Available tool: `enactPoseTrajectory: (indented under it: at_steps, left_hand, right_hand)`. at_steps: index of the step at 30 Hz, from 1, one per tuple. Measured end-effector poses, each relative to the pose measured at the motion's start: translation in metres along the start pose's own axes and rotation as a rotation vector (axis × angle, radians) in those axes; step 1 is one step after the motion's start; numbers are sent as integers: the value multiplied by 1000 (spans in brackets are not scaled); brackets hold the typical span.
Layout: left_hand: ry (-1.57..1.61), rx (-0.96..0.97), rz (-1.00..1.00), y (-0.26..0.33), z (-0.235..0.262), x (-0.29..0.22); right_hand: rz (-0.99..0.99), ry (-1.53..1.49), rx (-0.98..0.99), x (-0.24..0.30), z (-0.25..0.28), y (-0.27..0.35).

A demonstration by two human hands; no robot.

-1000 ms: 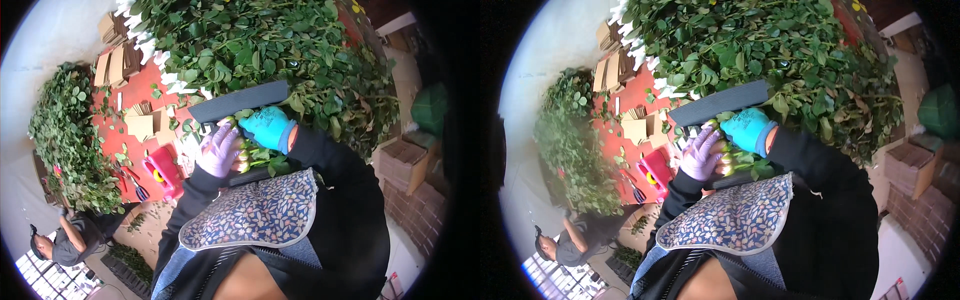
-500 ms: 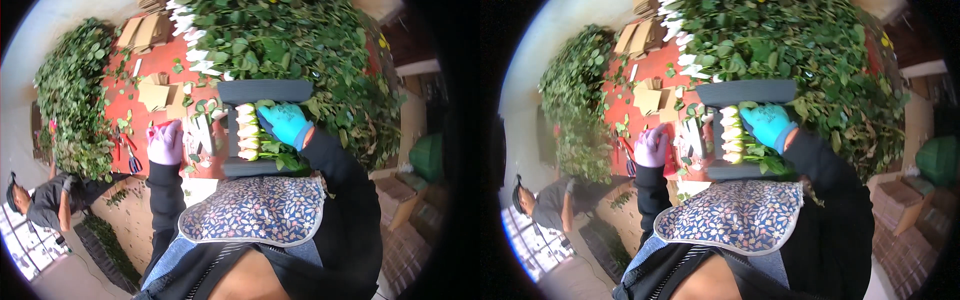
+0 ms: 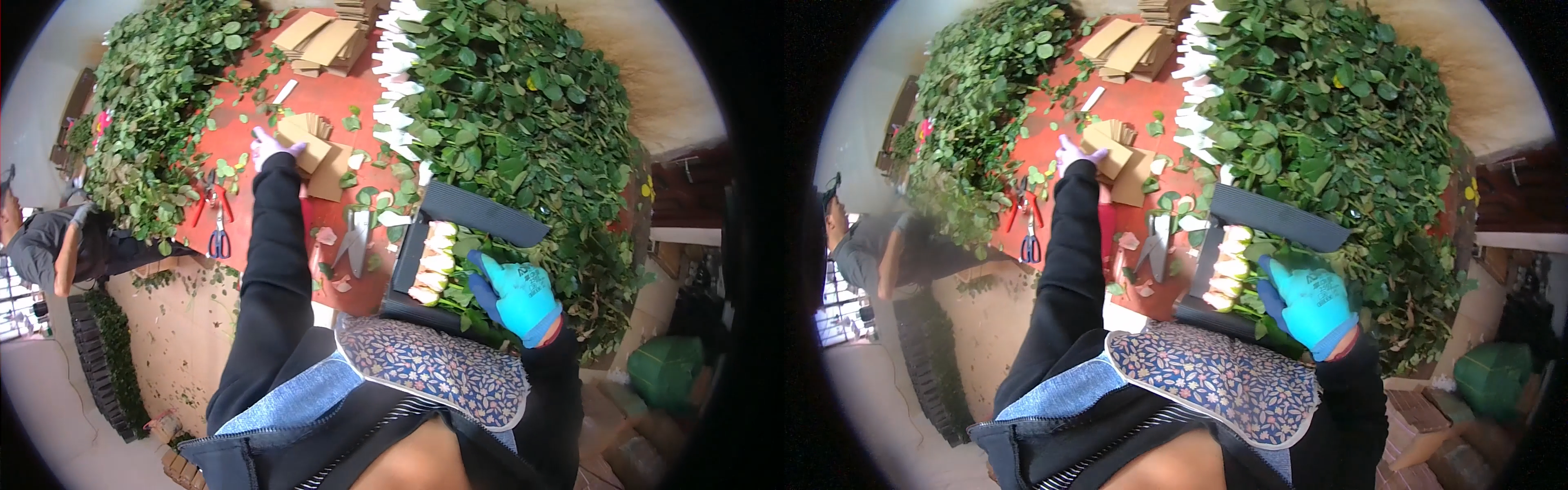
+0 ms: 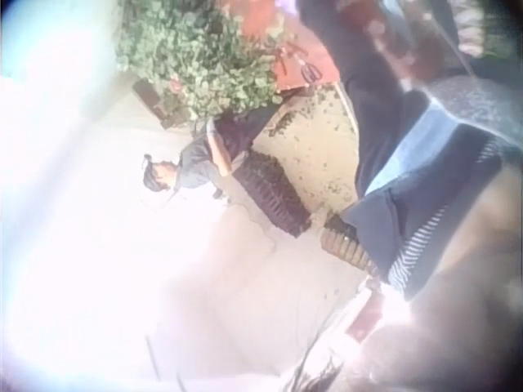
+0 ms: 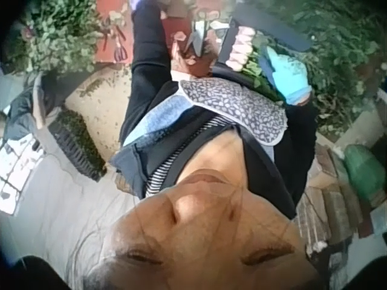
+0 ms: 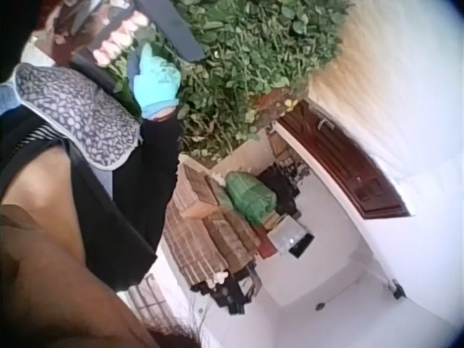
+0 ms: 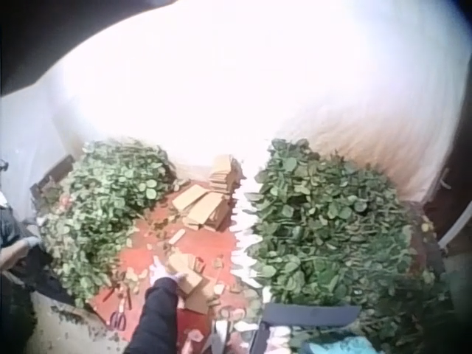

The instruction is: The person places white roses into a black box, inserts a cardboard divider, and then gathers a large bundle of roses from the floor. They use pruning shears to trim stems and continue sorting flower bundles on a work table covered in leaves.

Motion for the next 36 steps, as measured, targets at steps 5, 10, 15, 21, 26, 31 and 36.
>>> enactPoseTrajectory:
  at_steps: [5,10,15,21,26,31,36]
  left_hand:
    - [83,1,80,-56,-24,36]
    - [1228,420,33,-78,-6,58]
    - [1525,879,-356,156,54,-67]
    - [1387,1334,-188,394,27,-90]
    - [1192,1596,-314,411,9,-72]
    - [641,1055,-723,356,32,-51]
    - [370,779,-956,345,52,-85]
  right_hand:
    - [-56,-111,-10,-9,1,13]
    - [-25,-111,-137,-5,22,-2]
    - [-79,-675,-108,-5,0,-5]
    - [-387,-1570,47,-4,-73,-11]
    - [-384,-1398,298,-35,-94,-18]
    - [-374,-1249,353,-55,-136,-33]
    - [-430,-1284,374,-64,-133,-37]
Point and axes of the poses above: each hand's wrist, its own y-axis away from the middle knuckle, its own z-axis out of the back of the hand, x = y × z, the point moved 10 cm from there along -y, towards the middle knuckle, and after that the axes turned 7 degrees about y, right-handed, at the moved point
